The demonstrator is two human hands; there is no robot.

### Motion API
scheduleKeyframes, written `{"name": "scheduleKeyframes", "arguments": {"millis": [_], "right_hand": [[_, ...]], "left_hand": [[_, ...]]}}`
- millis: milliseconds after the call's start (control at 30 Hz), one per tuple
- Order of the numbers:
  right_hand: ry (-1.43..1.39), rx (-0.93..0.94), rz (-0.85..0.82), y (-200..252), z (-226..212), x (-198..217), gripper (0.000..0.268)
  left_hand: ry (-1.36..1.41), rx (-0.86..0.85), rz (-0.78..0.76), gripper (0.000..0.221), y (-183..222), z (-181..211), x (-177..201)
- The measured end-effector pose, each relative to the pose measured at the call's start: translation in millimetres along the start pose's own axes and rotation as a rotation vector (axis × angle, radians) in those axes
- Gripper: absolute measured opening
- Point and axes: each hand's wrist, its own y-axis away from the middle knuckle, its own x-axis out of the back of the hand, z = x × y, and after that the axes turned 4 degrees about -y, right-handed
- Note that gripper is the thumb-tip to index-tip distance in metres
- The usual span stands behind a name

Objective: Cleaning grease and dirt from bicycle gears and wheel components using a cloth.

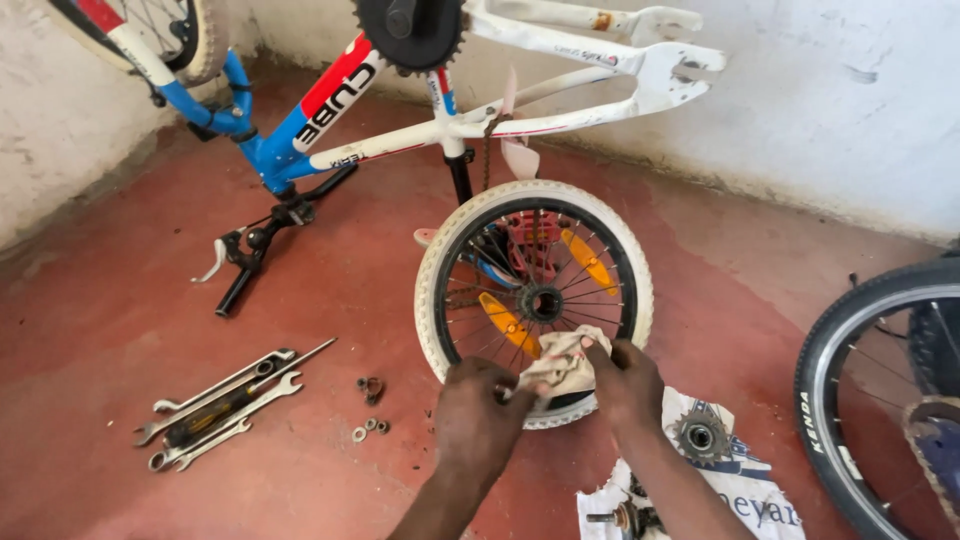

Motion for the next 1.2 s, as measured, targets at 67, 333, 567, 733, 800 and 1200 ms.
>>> {"name": "scheduleKeyframes", "arguments": {"millis": [67,333,567,733,800,1200], "right_hand": [[-0.106,0.15,-0.056,-16,3,4,0.024],[-0.042,0.292,-0.239,-32,6,-20,0.043],[-0.194,0.362,-0.402,-15,1,2,0.03],[-0.312,0.406,-0.524,43,-55,56,0.035],[-0.341,0.43,-0.589,60,-85,74,0.036],[0.208,0.398,-0.375,283,-243,181,0.045]], "left_hand": [[0.038,-0.207,0.216,0.013,-5,0,6],[-0.716,-0.626,0.17,0.077,-58,33,15],[-0.614,-0.538,-0.031,0.079,-70,29,20],[-0.408,-0.663,0.004,0.079,-41,48,84],[-0.317,-0.744,0.027,0.095,-23,61,123],[-0.24,-0.299,0.502,0.039,196,135,299]]}}
